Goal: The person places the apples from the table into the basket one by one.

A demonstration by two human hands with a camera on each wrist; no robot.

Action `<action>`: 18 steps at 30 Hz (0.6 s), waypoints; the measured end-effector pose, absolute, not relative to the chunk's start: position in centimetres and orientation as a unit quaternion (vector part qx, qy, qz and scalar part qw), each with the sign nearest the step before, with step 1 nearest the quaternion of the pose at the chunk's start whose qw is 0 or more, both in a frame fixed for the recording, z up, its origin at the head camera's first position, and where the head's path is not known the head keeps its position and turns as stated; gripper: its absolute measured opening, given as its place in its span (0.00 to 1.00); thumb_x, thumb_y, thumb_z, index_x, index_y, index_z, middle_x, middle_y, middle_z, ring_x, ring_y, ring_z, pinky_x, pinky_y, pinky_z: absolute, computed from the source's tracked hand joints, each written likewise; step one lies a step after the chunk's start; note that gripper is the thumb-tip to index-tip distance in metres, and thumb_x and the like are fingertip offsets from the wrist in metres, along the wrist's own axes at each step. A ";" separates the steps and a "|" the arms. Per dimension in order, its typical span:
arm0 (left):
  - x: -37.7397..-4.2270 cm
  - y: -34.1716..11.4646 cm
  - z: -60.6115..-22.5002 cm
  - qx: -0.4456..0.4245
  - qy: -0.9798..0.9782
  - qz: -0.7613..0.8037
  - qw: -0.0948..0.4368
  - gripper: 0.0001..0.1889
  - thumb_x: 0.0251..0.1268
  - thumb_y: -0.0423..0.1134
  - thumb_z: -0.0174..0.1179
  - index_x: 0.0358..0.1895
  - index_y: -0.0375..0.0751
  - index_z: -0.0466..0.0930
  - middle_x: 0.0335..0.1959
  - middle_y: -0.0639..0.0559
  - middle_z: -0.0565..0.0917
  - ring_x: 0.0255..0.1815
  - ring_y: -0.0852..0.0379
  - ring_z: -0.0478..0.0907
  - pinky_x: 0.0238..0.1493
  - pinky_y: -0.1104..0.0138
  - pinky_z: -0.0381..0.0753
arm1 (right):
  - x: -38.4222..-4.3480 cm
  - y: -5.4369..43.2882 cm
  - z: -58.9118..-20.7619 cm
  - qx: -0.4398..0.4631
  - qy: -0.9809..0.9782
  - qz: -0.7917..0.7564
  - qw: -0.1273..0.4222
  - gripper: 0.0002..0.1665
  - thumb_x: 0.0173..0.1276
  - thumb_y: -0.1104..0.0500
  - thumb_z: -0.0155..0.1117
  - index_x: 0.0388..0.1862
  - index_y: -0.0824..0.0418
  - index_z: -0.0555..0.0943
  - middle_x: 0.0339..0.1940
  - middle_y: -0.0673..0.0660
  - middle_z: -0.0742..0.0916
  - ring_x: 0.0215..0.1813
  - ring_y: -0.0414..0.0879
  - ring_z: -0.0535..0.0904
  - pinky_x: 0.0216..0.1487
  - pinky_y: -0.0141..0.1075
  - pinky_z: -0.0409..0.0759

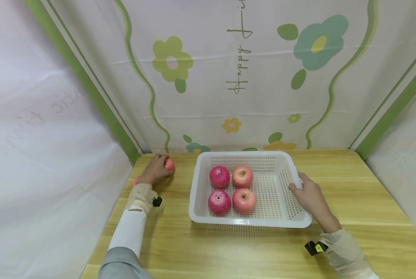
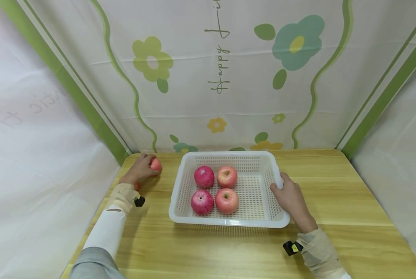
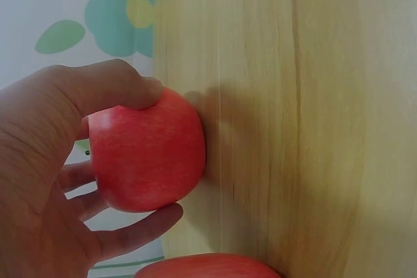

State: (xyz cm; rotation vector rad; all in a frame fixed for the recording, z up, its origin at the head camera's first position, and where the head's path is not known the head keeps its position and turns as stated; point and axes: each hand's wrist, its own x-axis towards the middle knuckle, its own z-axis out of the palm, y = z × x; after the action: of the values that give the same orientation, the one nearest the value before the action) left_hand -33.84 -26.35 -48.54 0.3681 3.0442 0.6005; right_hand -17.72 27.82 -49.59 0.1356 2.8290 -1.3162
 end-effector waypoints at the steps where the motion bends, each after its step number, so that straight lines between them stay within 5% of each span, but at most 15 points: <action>1: -33.9 -26.4 -48.6 0.118 0.974 0.191 0.008 0.40 0.60 0.42 0.69 0.75 0.31 0.69 0.70 0.30 0.69 0.70 0.30 0.67 0.68 0.38 0.75 | -17.7 27.8 -49.6 0.044 0.906 -0.422 0.009 0.42 0.83 0.55 0.53 0.83 0.78 0.52 0.55 0.84 0.84 0.37 0.59 0.92 0.28 0.43 0.91; 18: -33.6 -26.5 -48.1 0.122 0.974 0.191 0.002 0.39 0.59 0.44 0.69 0.73 0.32 0.72 0.67 0.31 0.71 0.66 0.33 0.70 0.64 0.42 0.78 | -17.7 27.7 -49.6 0.049 0.904 -0.425 0.014 0.43 0.82 0.55 0.53 0.83 0.77 0.52 0.56 0.84 0.83 0.37 0.58 0.92 0.28 0.43 0.91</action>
State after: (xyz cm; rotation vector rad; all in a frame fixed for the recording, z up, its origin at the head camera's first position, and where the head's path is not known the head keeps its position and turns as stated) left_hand -33.58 -26.50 -48.14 0.3821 3.0557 0.5976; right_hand -17.65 27.68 -49.60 0.1526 2.8140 -1.3233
